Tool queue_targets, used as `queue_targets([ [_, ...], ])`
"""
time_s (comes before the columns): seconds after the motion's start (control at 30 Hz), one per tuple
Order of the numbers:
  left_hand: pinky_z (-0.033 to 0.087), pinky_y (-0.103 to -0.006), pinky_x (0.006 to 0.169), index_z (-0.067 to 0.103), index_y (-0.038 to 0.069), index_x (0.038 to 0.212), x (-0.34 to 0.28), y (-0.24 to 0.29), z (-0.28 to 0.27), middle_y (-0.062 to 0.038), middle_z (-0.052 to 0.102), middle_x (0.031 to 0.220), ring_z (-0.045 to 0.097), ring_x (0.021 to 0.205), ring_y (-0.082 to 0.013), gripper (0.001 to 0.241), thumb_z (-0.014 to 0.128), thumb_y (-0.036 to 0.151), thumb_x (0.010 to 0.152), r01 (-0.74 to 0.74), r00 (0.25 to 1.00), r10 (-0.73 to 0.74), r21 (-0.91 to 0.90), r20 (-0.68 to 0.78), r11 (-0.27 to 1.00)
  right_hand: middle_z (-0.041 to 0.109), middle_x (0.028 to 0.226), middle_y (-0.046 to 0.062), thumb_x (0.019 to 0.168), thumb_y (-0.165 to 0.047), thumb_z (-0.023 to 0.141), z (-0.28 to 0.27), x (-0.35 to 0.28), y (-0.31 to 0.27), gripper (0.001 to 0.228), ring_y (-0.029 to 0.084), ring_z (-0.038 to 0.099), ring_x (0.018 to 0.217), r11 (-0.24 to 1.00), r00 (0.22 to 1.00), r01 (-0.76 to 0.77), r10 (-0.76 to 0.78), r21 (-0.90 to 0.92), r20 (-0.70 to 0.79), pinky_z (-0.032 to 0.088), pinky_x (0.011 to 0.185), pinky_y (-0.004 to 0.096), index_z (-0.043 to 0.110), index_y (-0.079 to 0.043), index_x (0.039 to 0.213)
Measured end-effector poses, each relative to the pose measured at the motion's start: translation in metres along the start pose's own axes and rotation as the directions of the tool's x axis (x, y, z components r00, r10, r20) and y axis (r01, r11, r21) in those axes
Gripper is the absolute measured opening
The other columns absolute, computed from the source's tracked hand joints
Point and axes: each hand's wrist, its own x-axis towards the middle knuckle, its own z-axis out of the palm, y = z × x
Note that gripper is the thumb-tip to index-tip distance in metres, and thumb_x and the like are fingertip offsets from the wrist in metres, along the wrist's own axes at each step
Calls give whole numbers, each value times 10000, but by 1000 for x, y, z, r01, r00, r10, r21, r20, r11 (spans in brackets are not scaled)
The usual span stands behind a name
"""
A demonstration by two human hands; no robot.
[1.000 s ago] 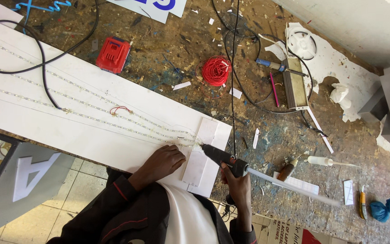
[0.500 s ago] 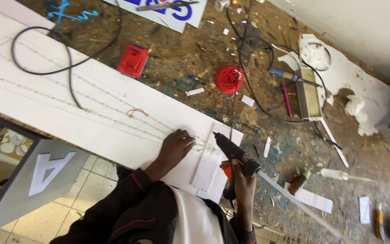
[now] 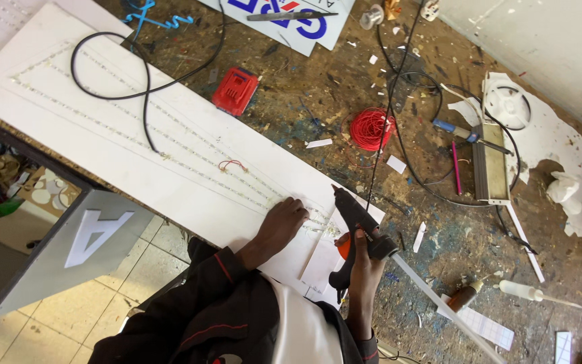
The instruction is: The person connects wires to LED strips and a power supply, then applies glue from a glue gun to secure the components on a white board.
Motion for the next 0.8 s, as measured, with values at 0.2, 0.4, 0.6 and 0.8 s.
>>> queue_targets([
  [0.2, 527, -414, 852, 695, 61, 1129, -11, 9, -31, -106, 624, 1086, 634, 1064, -280, 207, 535, 177, 1188, -77, 983, 75, 8, 166, 997, 745, 689, 189, 1159, -229, 656, -10, 13, 23, 224, 250, 761, 677, 990, 989, 143, -143, 9, 44, 624, 741, 339, 732, -24, 1208],
  [0.4, 483, -468, 845, 625, 111, 844, -66, -6, -95, -73, 609, 835, 632, 863, -327, 474, 573, 417, 1202, 3, 951, 95, -316, 294, 949, 694, 696, 67, 1104, -196, 700, -4, -2, 15, 177, 169, 661, 704, 981, 984, -106, 127, -164, 126, 560, 853, 371, 755, -39, 1044],
  [0.6, 500, -458, 876, 707, 129, 868, -92, -23, -78, -35, 654, 886, 660, 942, -296, 404, 664, 411, 1154, -4, 978, 29, -120, 209, 993, 650, 667, 83, 1106, -166, 674, 14, -16, 13, 188, 181, 627, 676, 979, 969, -141, 168, -150, 183, 579, 743, 369, 745, 6, 1085],
  [0.8, 479, -427, 831, 692, 109, 875, -92, -14, -68, -33, 624, 879, 627, 897, -283, 422, 628, 381, 1191, -47, 996, 54, -103, 66, 994, 808, 1182, 110, 1022, -368, 732, 50, -26, -31, 479, 250, 752, 1187, 963, 968, -220, 236, -157, 90, 567, 1078, 403, 754, -62, 1390],
])
